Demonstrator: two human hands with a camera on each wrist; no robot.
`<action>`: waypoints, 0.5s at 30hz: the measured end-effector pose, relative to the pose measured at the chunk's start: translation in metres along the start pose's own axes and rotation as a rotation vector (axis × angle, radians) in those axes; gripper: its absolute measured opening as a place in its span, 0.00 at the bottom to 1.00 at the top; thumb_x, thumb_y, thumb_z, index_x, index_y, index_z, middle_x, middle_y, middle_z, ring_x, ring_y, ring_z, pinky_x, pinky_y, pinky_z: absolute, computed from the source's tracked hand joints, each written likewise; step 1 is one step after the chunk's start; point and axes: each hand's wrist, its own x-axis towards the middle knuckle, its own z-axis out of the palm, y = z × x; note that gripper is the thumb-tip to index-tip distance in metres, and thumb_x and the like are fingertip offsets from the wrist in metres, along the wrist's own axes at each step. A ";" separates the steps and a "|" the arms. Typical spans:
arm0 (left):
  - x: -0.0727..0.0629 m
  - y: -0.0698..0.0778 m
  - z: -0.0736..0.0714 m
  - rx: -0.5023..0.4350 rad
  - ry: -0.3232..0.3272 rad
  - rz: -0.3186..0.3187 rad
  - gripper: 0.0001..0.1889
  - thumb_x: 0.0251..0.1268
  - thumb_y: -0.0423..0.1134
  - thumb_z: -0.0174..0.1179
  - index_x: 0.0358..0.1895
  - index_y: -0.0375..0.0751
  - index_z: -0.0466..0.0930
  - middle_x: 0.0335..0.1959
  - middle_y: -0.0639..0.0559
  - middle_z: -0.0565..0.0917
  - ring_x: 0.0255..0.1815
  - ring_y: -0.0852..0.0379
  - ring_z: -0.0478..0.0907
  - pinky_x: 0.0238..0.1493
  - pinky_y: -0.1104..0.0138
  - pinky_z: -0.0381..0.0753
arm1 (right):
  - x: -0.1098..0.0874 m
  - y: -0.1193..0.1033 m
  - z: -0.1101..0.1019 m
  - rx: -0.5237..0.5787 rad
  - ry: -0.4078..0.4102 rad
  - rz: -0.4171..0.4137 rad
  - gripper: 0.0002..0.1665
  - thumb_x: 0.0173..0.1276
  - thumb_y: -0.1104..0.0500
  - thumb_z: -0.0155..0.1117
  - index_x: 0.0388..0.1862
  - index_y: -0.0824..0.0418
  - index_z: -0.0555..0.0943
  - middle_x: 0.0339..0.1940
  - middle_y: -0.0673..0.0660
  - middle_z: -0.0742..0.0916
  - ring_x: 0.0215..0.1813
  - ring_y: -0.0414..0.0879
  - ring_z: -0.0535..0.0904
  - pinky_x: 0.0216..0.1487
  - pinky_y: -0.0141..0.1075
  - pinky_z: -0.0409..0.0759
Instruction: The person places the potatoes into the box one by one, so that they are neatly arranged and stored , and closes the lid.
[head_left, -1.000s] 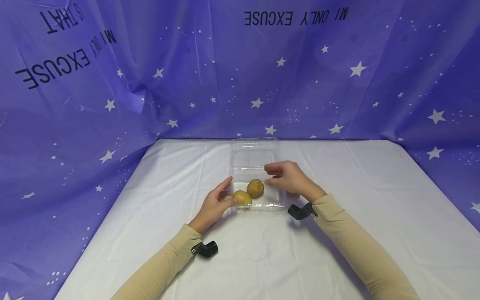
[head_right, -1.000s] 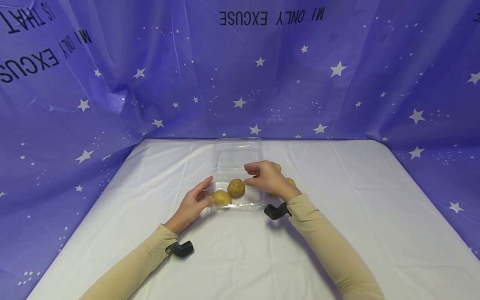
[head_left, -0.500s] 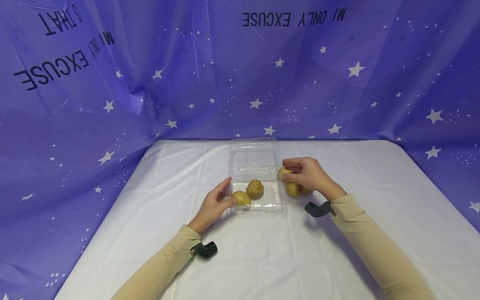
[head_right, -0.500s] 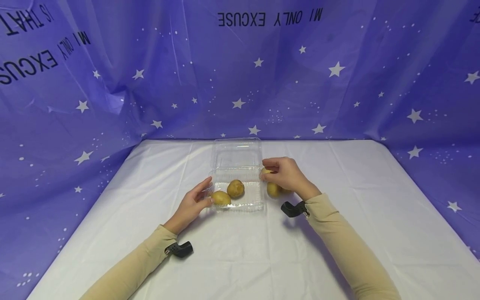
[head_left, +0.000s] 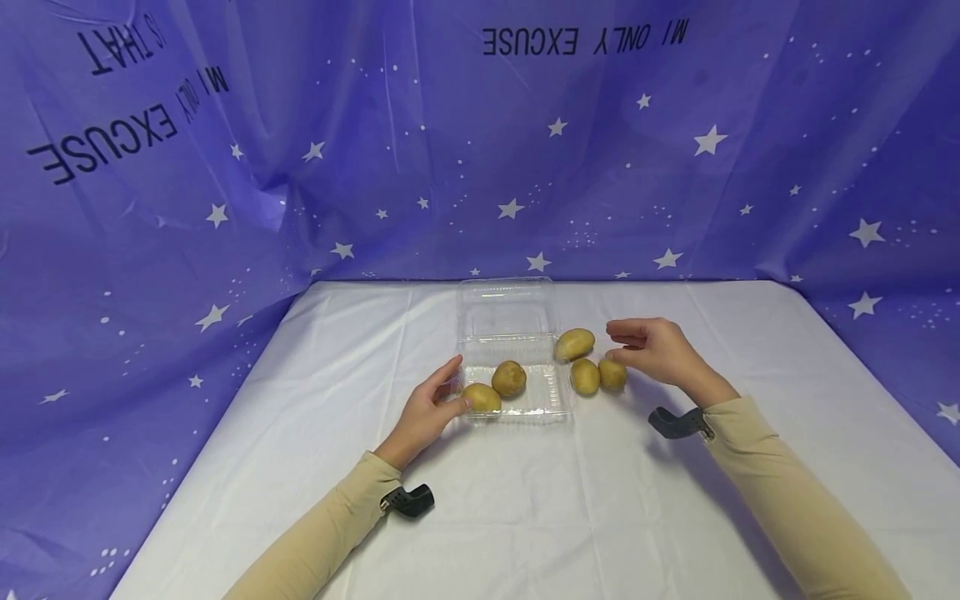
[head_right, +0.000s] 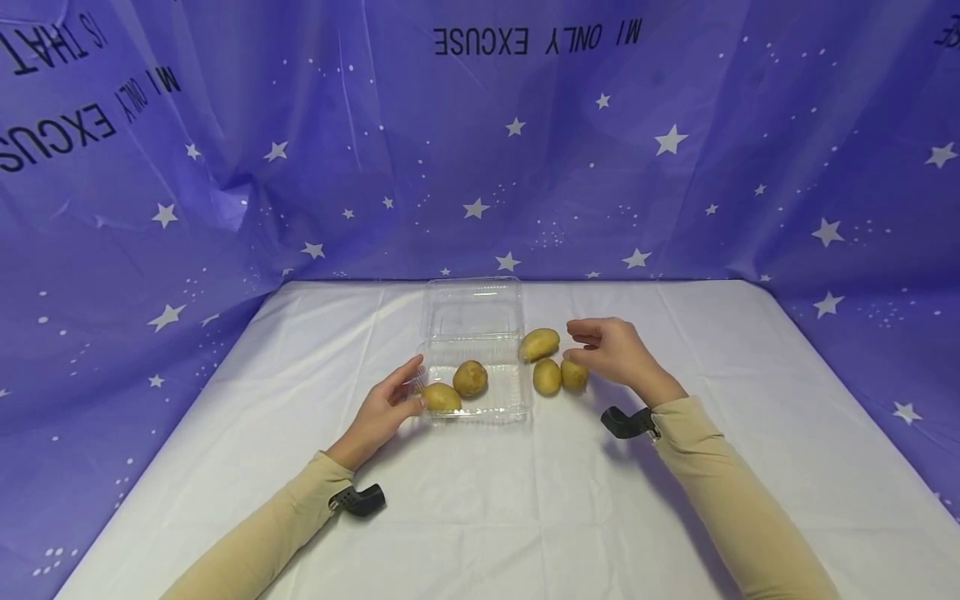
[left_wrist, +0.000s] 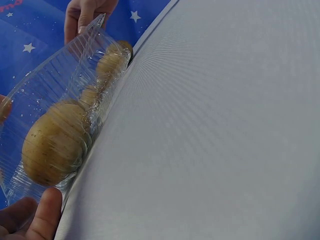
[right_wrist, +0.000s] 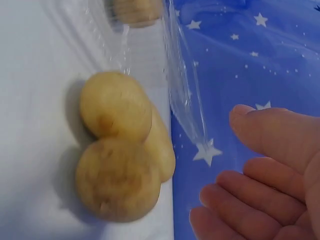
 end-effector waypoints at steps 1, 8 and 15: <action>0.000 0.000 0.000 0.002 -0.001 0.000 0.39 0.62 0.30 0.62 0.78 0.35 0.61 0.80 0.34 0.62 0.73 0.31 0.69 0.70 0.44 0.73 | -0.001 0.002 -0.001 -0.005 0.003 0.007 0.30 0.64 0.63 0.72 0.64 0.74 0.78 0.62 0.72 0.84 0.61 0.67 0.83 0.55 0.37 0.85; 0.000 0.000 0.000 -0.008 -0.003 0.000 0.39 0.62 0.30 0.62 0.78 0.36 0.61 0.80 0.35 0.62 0.73 0.32 0.70 0.69 0.48 0.75 | -0.009 0.016 -0.006 -0.041 0.019 0.026 0.30 0.64 0.63 0.70 0.64 0.74 0.79 0.61 0.72 0.85 0.60 0.66 0.83 0.57 0.42 0.84; 0.000 0.000 0.000 -0.011 -0.002 -0.005 0.39 0.62 0.31 0.63 0.79 0.37 0.61 0.80 0.35 0.63 0.72 0.32 0.71 0.65 0.57 0.77 | -0.013 0.026 -0.002 -0.039 0.021 0.034 0.30 0.65 0.62 0.70 0.64 0.75 0.78 0.60 0.72 0.84 0.61 0.66 0.83 0.60 0.47 0.82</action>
